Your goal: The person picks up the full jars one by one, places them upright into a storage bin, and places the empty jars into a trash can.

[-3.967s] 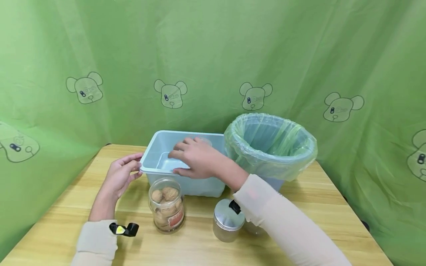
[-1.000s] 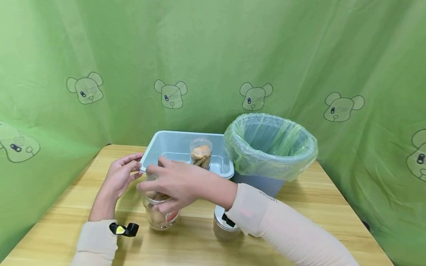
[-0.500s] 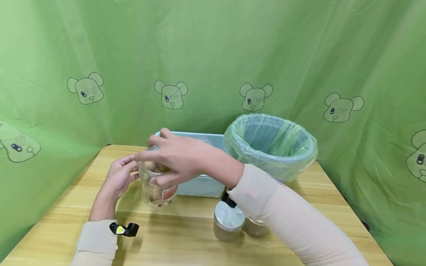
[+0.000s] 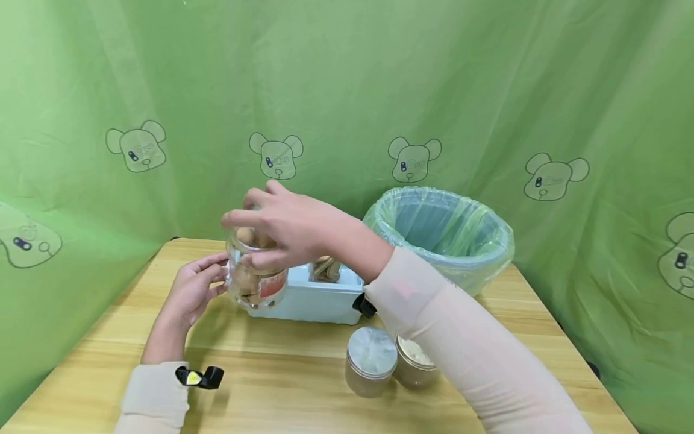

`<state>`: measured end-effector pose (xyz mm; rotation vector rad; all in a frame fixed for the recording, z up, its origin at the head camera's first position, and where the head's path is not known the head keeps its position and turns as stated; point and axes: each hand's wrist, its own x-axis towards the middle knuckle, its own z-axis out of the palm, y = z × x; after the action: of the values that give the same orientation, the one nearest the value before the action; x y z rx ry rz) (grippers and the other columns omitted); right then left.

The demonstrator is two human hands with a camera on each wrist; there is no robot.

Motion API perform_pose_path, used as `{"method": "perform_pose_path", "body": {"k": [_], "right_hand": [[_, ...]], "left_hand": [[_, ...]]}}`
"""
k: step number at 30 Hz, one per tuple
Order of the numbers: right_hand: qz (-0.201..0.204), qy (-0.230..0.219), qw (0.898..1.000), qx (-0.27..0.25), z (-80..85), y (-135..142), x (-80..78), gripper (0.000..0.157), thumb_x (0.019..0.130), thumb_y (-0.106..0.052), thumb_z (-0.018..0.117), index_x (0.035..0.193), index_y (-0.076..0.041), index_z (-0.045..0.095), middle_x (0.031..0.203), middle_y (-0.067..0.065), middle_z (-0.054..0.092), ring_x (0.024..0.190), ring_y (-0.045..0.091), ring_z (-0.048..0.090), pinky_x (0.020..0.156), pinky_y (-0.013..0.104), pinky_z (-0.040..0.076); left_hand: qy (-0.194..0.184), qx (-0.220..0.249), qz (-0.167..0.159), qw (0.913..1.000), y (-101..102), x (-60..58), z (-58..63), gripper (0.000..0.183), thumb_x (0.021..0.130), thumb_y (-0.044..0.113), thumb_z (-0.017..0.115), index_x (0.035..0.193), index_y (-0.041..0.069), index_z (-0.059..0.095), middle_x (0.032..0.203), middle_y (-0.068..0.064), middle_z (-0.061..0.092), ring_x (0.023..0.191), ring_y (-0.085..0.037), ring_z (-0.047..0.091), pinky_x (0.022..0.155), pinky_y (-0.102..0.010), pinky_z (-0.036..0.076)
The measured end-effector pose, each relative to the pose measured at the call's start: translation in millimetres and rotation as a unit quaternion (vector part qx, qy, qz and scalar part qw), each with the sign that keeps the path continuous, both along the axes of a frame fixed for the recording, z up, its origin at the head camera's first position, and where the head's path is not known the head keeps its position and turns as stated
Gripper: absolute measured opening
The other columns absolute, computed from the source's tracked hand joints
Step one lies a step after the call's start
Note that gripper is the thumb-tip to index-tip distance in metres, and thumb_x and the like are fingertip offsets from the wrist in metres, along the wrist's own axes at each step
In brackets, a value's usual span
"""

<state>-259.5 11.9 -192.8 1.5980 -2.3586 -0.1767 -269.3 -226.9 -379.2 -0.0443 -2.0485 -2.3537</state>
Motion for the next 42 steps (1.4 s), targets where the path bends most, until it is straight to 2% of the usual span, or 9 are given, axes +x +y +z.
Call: {"method": "perform_pose_path", "body": {"k": [8, 19, 25, 34, 42], "right_hand": [[-0.045, 0.021, 0.999, -0.019, -2.4, -2, -20.0, 0.057, 0.087, -0.056, 0.05, 0.139, -0.035, 0.041, 0.128, -0.001, 0.046, 0.106, 0.019, 0.04, 0.075, 0.026, 0.043], [-0.084, 0.051, 0.995, -0.019, -15.8, -7, -43.9, 0.057, 0.087, -0.056, 0.049, 0.139, -0.034, 0.04, 0.126, 0.002, 0.046, 0.101, 0.022, 0.041, 0.074, 0.028, 0.042], [-0.103, 0.021, 0.994, -0.006, -30.3, -10, -54.2, 0.058, 0.087, -0.054, 0.051, 0.14, -0.033, 0.039, 0.125, 0.003, 0.045, 0.101, 0.023, 0.04, 0.073, 0.028, 0.043], [-0.133, -0.049, 0.99, 0.018, -61.2, -12, -66.9, 0.061, 0.087, -0.054, 0.055, 0.141, -0.032, 0.037, 0.125, 0.003, 0.043, 0.104, 0.024, 0.038, 0.077, 0.034, 0.044], [-0.148, -0.089, 0.985, 0.025, -78.4, -18, -72.1, 0.054, 0.089, -0.049, 0.057, 0.136, -0.031, 0.038, 0.127, 0.004, 0.041, 0.107, 0.025, 0.036, 0.083, 0.04, 0.042]], "left_hand": [[-0.002, 0.01, -0.004, 0.9999, 0, -0.1, 0.6, 0.042, 0.093, 0.002, 0.05, 0.134, -0.007, 0.045, 0.11, -0.005, 0.056, 0.086, -0.012, 0.057, 0.074, -0.024, 0.053], [-0.002, -0.008, 0.006, 0.9999, 2, -1.6, 1.6, 0.045, 0.092, 0.002, 0.048, 0.136, -0.008, 0.043, 0.112, -0.008, 0.054, 0.087, -0.012, 0.056, 0.075, -0.024, 0.052], [-0.005, -0.01, 0.008, 0.9999, 2, -0.6, 2.3, 0.046, 0.091, 0.001, 0.048, 0.136, -0.008, 0.042, 0.117, -0.01, 0.051, 0.087, -0.012, 0.057, 0.075, -0.024, 0.053], [-0.003, -0.016, 0.006, 0.9999, 0, 1.2, 2.3, 0.046, 0.092, 0.002, 0.048, 0.136, -0.007, 0.042, 0.123, -0.014, 0.047, 0.088, -0.013, 0.055, 0.075, -0.025, 0.052], [-0.003, -0.015, 0.004, 0.9999, 1, -0.4, 2.2, 0.045, 0.092, 0.003, 0.05, 0.136, -0.007, 0.043, 0.127, -0.019, 0.046, 0.089, -0.014, 0.056, 0.077, -0.025, 0.052]]}}
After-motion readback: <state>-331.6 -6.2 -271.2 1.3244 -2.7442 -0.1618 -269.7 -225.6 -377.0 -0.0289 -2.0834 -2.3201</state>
